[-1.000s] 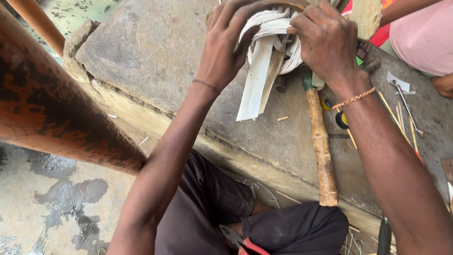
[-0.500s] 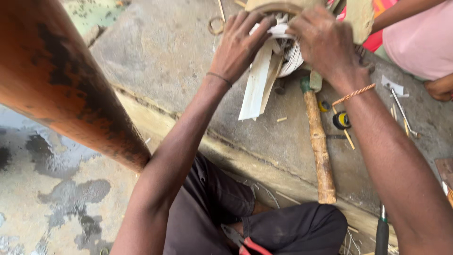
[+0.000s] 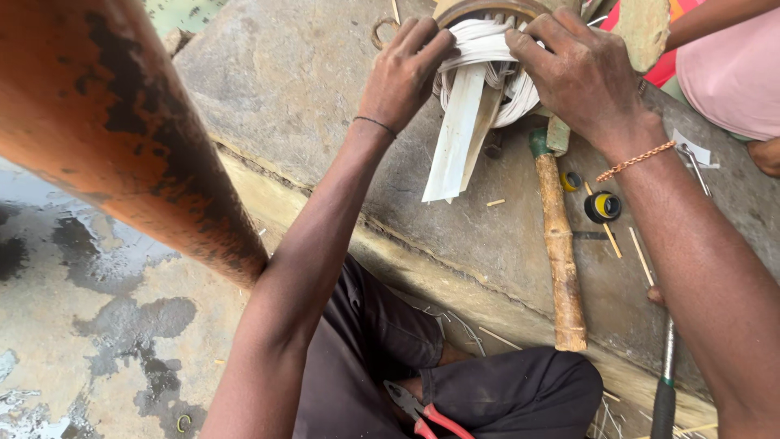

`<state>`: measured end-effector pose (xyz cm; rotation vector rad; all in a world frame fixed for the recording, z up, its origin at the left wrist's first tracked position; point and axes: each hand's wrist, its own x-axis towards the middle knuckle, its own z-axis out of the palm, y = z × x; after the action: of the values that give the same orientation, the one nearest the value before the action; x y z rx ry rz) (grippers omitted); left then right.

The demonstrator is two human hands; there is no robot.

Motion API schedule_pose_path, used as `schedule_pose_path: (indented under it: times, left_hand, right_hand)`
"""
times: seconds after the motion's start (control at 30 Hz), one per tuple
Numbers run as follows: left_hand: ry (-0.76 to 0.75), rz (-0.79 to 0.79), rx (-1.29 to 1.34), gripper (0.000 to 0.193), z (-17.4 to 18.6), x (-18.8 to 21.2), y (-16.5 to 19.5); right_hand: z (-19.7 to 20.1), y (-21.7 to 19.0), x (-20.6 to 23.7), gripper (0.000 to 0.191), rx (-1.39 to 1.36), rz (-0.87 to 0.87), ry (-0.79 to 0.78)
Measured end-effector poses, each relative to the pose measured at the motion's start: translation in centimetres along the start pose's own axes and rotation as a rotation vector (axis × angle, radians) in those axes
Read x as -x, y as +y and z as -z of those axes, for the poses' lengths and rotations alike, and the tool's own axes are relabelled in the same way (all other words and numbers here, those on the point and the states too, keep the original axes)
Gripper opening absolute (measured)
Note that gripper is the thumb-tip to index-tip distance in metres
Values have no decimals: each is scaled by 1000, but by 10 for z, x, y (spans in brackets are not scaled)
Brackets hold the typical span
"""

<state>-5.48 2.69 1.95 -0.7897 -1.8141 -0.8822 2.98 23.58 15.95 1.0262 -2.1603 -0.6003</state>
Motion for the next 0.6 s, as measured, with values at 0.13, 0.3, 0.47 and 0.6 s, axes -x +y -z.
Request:
schedule_pose_path:
  times: [0.13,0.3,0.47,0.6]
  left_hand:
    - [-19,49,18,18,3,11,-2]
    - [5,107,66,15,-2,18,-8]
    - [-26,127,-50,20,11,7,-5]
    - [95,-14,-36,35,17,-4,16]
  right_hand:
    - [-12,-1,8,13,-22,-61,-36]
    - [-25,-6,13,10,-42,-136,-13]
    - [-29,-4,17,11,-84,-157,19]
    - [-29,-4,20,11,-115,-166,10]
